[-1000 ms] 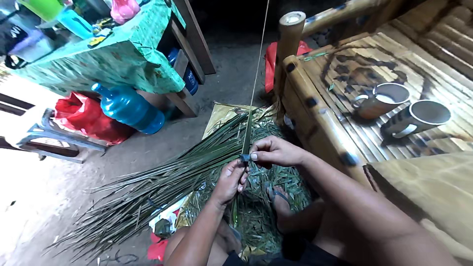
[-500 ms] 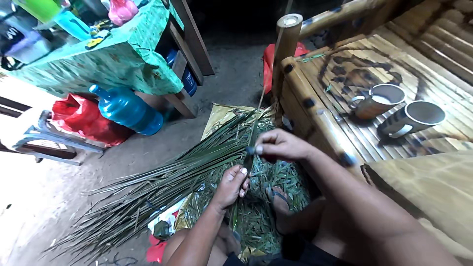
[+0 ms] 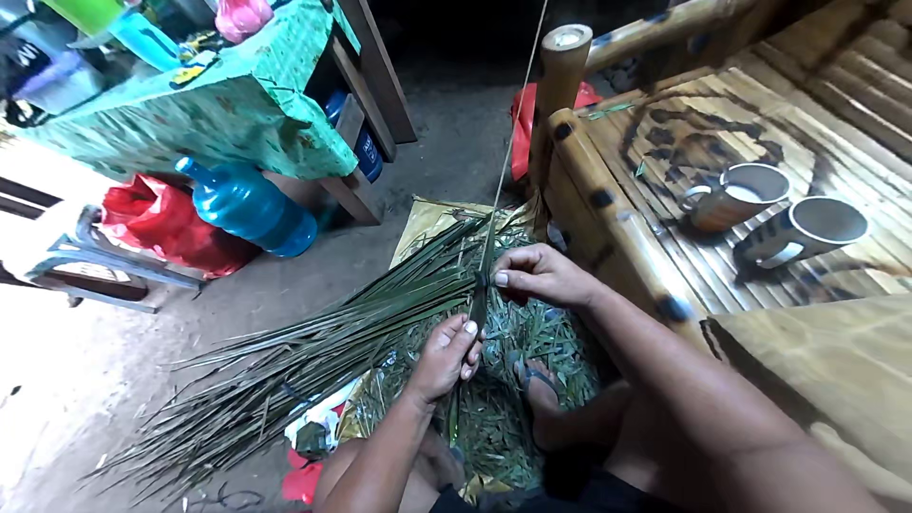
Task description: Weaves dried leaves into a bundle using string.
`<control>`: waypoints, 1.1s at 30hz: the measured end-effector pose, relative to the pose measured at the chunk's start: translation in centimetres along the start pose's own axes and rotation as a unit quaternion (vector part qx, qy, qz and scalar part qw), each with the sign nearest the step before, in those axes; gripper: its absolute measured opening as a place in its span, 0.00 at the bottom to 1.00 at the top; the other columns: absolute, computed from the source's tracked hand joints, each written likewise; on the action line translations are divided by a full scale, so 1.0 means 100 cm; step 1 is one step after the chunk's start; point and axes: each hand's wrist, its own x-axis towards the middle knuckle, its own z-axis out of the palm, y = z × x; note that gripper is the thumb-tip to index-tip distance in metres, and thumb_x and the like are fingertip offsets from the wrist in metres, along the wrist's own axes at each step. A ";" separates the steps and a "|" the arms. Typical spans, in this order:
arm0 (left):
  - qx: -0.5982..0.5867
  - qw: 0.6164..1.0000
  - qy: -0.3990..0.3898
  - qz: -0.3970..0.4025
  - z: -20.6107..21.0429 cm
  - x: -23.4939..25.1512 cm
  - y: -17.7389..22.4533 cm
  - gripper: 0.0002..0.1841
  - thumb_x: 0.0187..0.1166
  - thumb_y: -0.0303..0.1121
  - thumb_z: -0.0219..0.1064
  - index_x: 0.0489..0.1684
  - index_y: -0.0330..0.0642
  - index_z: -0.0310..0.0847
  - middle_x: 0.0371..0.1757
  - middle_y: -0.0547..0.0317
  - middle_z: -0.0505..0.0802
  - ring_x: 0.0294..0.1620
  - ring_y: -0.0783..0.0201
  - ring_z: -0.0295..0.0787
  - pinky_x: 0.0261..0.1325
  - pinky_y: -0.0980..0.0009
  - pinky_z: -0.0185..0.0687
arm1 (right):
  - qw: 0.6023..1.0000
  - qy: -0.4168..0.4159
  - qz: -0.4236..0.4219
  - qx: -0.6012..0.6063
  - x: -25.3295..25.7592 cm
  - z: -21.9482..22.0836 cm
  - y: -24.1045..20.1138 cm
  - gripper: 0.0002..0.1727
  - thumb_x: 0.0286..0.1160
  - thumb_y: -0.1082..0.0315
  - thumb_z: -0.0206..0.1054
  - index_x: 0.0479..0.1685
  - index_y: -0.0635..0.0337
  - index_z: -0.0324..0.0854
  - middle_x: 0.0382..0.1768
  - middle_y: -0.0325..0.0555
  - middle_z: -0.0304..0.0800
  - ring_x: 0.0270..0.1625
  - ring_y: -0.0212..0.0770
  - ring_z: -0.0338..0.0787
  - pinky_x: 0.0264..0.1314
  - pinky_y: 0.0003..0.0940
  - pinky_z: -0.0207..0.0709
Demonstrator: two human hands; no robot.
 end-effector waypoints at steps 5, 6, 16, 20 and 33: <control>0.002 1.000 -0.024 -0.012 0.001 -0.002 -0.002 0.11 0.91 0.38 0.54 0.43 0.43 0.78 0.19 0.70 0.79 0.14 0.78 0.73 0.18 0.83 0.72 | 0.999 0.047 -0.018 0.015 -0.003 -0.018 -0.004 0.12 0.85 0.64 0.63 0.39 0.63 0.86 0.25 0.39 0.88 0.22 0.29 0.84 0.25 0.25 0.83; 0.004 0.999 -0.029 -0.015 0.002 -0.002 -0.003 0.11 0.91 0.38 0.55 0.42 0.44 0.79 0.20 0.71 0.80 0.14 0.78 0.73 0.18 0.83 0.71 | 0.998 0.057 -0.021 0.023 -0.003 -0.022 -0.005 0.11 0.85 0.65 0.62 0.39 0.63 0.86 0.25 0.38 0.88 0.23 0.29 0.85 0.26 0.25 0.83; 0.003 0.996 -0.066 -0.058 0.001 0.000 -0.008 0.14 0.90 0.38 0.50 0.39 0.45 0.79 0.15 0.72 0.78 0.11 0.79 0.71 0.15 0.83 0.68 | 0.982 0.179 -0.025 0.055 -0.003 -0.037 -0.011 0.10 0.84 0.65 0.62 0.52 0.60 0.85 0.32 0.36 0.90 0.26 0.28 0.86 0.28 0.25 0.84; 0.036 0.994 -0.085 -0.059 -0.001 0.001 -0.014 0.20 0.93 0.39 0.41 0.57 0.37 0.79 0.30 0.62 0.90 0.17 0.75 0.81 0.21 0.80 0.79 | 0.980 0.177 0.005 0.095 -0.001 -0.034 -0.008 0.12 0.84 0.65 0.61 0.57 0.60 0.84 0.32 0.40 0.89 0.26 0.31 0.86 0.26 0.26 0.83; 0.126 0.985 0.120 -0.023 0.004 0.005 -0.008 0.13 0.94 0.32 0.46 0.46 0.39 0.76 0.23 0.67 0.78 0.16 0.76 0.71 0.19 0.81 0.70 | 0.987 0.031 0.154 0.030 -0.006 0.012 -0.002 0.14 0.85 0.62 0.62 0.40 0.65 0.85 0.25 0.44 0.87 0.22 0.34 0.84 0.27 0.30 0.82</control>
